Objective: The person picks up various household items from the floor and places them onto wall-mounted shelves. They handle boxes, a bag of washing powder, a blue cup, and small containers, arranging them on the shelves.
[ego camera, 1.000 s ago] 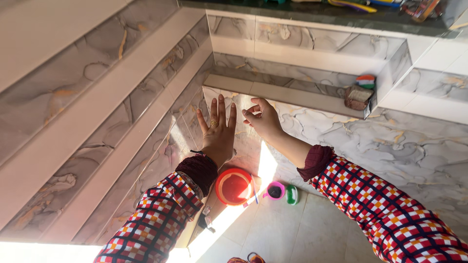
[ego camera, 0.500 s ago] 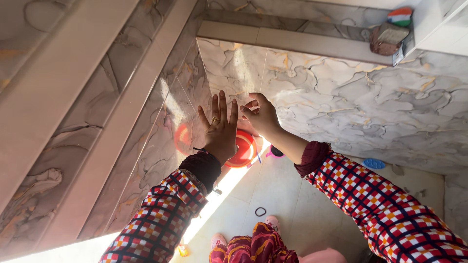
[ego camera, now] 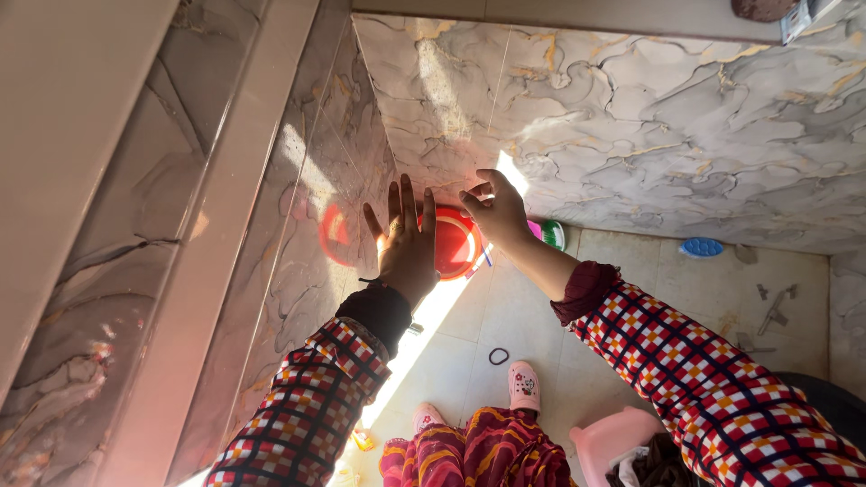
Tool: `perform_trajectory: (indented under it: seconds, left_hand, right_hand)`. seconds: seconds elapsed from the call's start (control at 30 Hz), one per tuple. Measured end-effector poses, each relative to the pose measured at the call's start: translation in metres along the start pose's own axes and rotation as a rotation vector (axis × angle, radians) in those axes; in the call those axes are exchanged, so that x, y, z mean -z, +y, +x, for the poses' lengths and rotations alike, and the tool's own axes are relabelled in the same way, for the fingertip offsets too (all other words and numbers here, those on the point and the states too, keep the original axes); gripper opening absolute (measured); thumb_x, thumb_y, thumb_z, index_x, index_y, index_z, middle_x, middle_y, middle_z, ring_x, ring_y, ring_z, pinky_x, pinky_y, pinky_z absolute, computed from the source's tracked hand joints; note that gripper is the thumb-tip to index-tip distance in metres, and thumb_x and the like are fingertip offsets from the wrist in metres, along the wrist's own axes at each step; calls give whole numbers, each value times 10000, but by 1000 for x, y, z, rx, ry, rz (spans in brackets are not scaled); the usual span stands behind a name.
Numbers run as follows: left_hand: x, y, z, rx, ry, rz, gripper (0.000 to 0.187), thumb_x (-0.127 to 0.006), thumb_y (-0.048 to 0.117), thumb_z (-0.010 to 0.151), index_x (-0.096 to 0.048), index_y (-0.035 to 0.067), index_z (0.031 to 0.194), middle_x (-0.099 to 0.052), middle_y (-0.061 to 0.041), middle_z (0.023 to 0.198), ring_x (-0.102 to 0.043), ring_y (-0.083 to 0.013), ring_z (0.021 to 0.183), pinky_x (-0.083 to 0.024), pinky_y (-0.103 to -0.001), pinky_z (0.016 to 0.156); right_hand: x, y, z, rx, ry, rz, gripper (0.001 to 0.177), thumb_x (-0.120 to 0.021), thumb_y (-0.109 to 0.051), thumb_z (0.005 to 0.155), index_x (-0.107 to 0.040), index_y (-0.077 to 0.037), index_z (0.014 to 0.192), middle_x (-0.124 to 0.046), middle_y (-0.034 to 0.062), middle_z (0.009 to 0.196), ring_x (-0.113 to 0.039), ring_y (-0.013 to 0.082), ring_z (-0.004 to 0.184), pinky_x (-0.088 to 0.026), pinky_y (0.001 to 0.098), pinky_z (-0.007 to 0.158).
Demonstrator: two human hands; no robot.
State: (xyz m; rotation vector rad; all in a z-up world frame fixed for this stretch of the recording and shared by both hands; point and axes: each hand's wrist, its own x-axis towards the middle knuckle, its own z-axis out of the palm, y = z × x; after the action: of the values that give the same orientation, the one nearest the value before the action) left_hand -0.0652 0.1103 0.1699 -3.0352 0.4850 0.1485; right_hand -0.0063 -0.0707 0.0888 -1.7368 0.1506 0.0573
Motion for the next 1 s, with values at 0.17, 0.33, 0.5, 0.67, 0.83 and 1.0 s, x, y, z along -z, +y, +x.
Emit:
perform_trajectory:
  seconds: [0.17, 0.33, 0.5, 0.67, 0.83, 1.0]
  left_hand:
    - [-34, -14, 7, 68, -226, -346, 1138, -691, 98, 797, -15, 87, 1712, -353, -204, 1584, -460, -341, 1424, -464, -422, 1135]
    - [-79, -24, -7, 11, -74, -422, 1157, -766, 150, 705, -70, 91, 1628, -401, -192, 1536, -550, -318, 1285, -506, -393, 1019]
    - [-108, -31, -3, 35, -205, -368, 1005, -695, 237, 799, -199, 75, 1658, -378, -264, 1566, -458, -362, 1426, -374, -530, 1184]
    - [-123, -34, -9, 20, 99, -287, 1116, -772, 225, 679, -179, 45, 1607, -74, -300, 1665, -74, -426, 1569, -1, -717, 1193]
    - [-135, -20, 1, 43, -76, -162, 1133, -802, 219, 715, -132, 74, 1617, -24, -274, 1684, -32, -391, 1572, -13, -709, 1176]
    - [-149, 1, 17, 32, -295, -243, 1211, -873, 295, 707, -81, 73, 1596, 40, -267, 1670, 24, -396, 1564, -19, -722, 1172]
  right_hand:
    - [-14, 23, -5, -13, 11, -59, 576, -719, -158, 944, -454, 38, 1417, -678, 121, 1084, -754, 169, 783, -585, 251, 680]
    - [-25, 48, -3, -65, 36, -93, 586, -723, -165, 936, -460, 25, 1424, -675, 116, 1081, -750, 174, 782, -567, 259, 634]
    - [-28, 79, 2, -78, 14, -110, 572, -719, -157, 934, -459, 25, 1410, -687, 107, 1078, -756, 163, 786, -557, 257, 611]
    - [-27, 128, 4, -36, 22, -147, 558, -733, -165, 935, -477, 32, 1391, -693, 114, 1061, -758, 171, 769, -557, 267, 611]
    - [-25, 177, -7, -119, 22, -185, 538, -726, -181, 919, -494, 30, 1356, -698, 129, 1043, -767, 175, 759, -574, 274, 626]
    - [-20, 214, -14, -194, 20, -303, 568, -726, -248, 909, -502, 8, 1364, -698, 141, 1081, -769, 190, 758, -577, 305, 655]
